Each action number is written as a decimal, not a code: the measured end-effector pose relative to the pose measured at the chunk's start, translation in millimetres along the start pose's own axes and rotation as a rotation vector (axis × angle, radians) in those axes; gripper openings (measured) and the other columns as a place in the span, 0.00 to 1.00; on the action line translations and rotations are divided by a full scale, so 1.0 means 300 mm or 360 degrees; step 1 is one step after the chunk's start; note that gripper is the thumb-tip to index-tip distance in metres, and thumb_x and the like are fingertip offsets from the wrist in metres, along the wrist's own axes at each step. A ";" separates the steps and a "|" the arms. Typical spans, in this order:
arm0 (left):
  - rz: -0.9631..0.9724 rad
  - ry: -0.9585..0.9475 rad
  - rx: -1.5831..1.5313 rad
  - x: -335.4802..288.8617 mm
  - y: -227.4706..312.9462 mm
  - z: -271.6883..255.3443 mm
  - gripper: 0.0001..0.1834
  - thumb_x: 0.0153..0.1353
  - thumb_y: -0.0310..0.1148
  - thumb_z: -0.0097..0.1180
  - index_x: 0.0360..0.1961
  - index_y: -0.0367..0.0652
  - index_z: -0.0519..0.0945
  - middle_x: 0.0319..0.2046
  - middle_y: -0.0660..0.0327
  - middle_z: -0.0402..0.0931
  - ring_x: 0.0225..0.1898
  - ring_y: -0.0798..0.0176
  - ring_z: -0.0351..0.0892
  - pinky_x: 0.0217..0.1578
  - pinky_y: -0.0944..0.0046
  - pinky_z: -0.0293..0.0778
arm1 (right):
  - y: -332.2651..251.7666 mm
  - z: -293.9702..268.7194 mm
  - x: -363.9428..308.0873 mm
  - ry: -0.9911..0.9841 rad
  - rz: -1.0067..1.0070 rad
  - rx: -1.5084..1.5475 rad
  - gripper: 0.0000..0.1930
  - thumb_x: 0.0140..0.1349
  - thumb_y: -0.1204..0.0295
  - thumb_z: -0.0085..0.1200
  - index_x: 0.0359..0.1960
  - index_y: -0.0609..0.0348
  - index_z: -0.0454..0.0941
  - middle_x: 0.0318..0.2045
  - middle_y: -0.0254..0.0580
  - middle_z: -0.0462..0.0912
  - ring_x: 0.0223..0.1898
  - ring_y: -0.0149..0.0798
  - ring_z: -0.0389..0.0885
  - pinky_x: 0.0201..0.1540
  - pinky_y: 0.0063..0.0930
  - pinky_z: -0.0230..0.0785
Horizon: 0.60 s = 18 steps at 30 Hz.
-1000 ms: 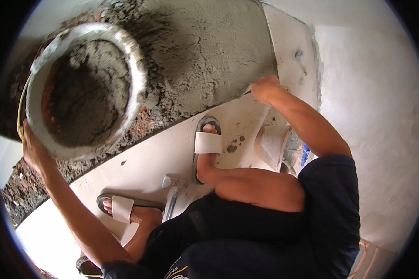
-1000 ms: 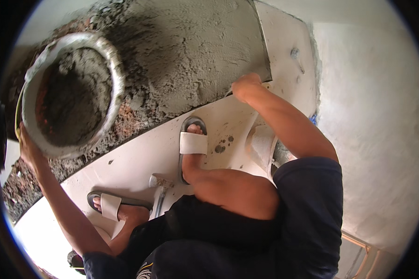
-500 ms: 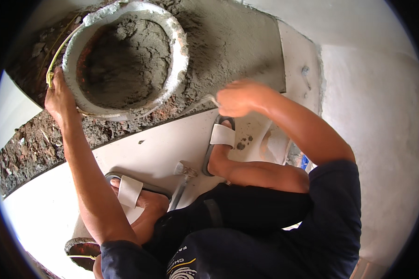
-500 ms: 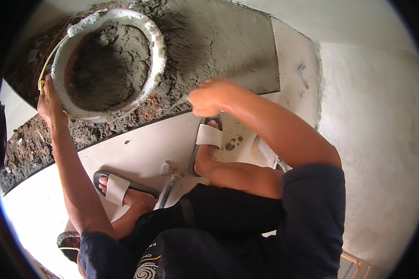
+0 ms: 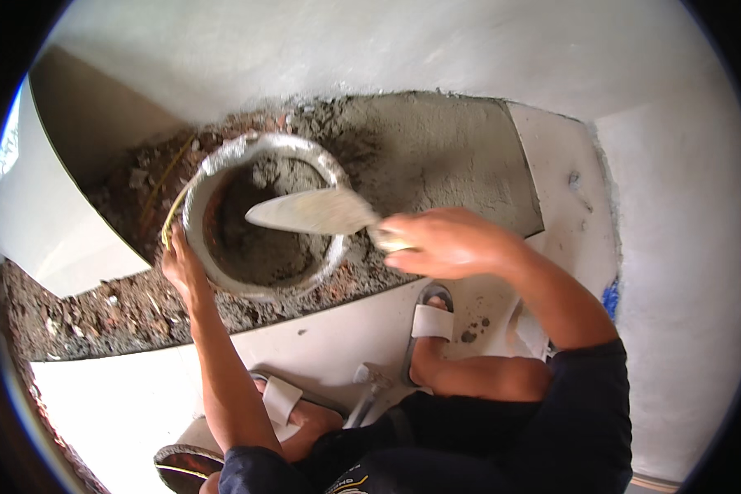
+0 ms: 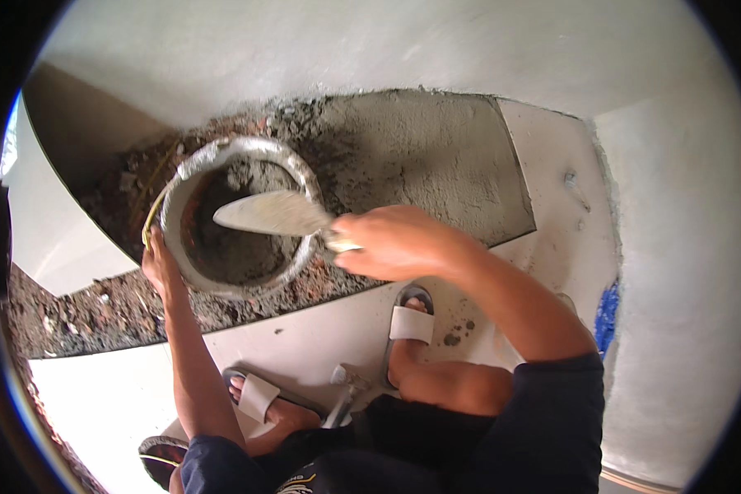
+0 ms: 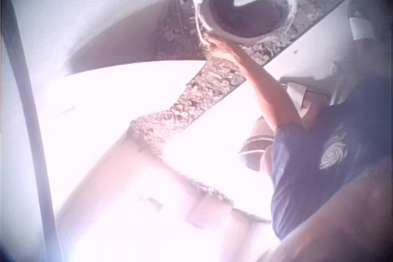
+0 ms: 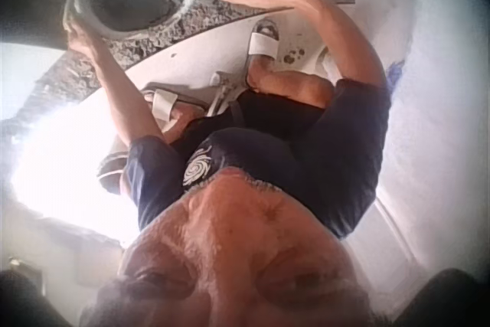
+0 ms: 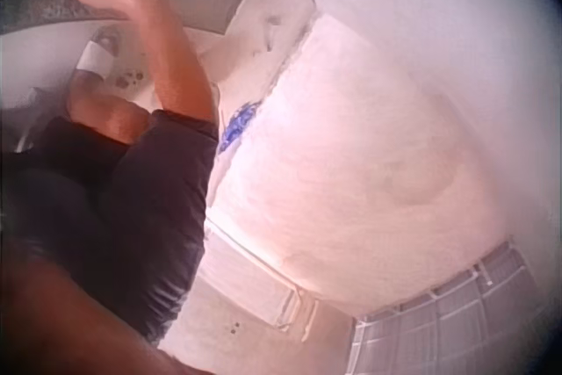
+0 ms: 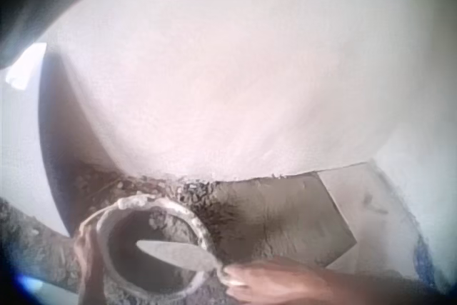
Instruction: The person mixes cement with a hoe, carries buckets of cement into a room, spreads the cement on the floor with a trowel, and places a large floor tile onto the prepared area.
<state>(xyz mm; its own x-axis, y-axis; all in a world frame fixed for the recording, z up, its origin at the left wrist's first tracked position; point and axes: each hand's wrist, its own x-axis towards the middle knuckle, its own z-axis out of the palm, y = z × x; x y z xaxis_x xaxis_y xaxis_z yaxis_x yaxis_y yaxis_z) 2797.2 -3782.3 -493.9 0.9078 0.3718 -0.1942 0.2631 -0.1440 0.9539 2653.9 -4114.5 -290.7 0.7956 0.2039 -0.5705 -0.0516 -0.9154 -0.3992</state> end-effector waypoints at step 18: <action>0.0683 0.0140 -0.0300 0.001 0.303 -0.077 0.21 0.68 0.44 0.50 0.48 0.35 0.77 0.44 0.50 0.78 0.40 0.58 0.77 0.45 0.57 0.77 | 0.087 0.217 0.238 0.0450 -0.0508 0.0070 0.12 0.59 0.63 0.53 0.40 0.53 0.80 0.37 0.46 0.81 0.39 0.47 0.83 0.38 0.43 0.77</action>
<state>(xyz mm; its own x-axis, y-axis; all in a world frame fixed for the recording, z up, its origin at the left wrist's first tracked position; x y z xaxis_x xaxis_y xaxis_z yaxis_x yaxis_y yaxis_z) 2813.7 -3774.2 -401.8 0.8881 0.3928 0.2390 -0.2010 -0.1358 0.9701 2670.1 -4101.4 -388.6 0.9098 0.3657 -0.1964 0.2032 -0.8050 -0.5574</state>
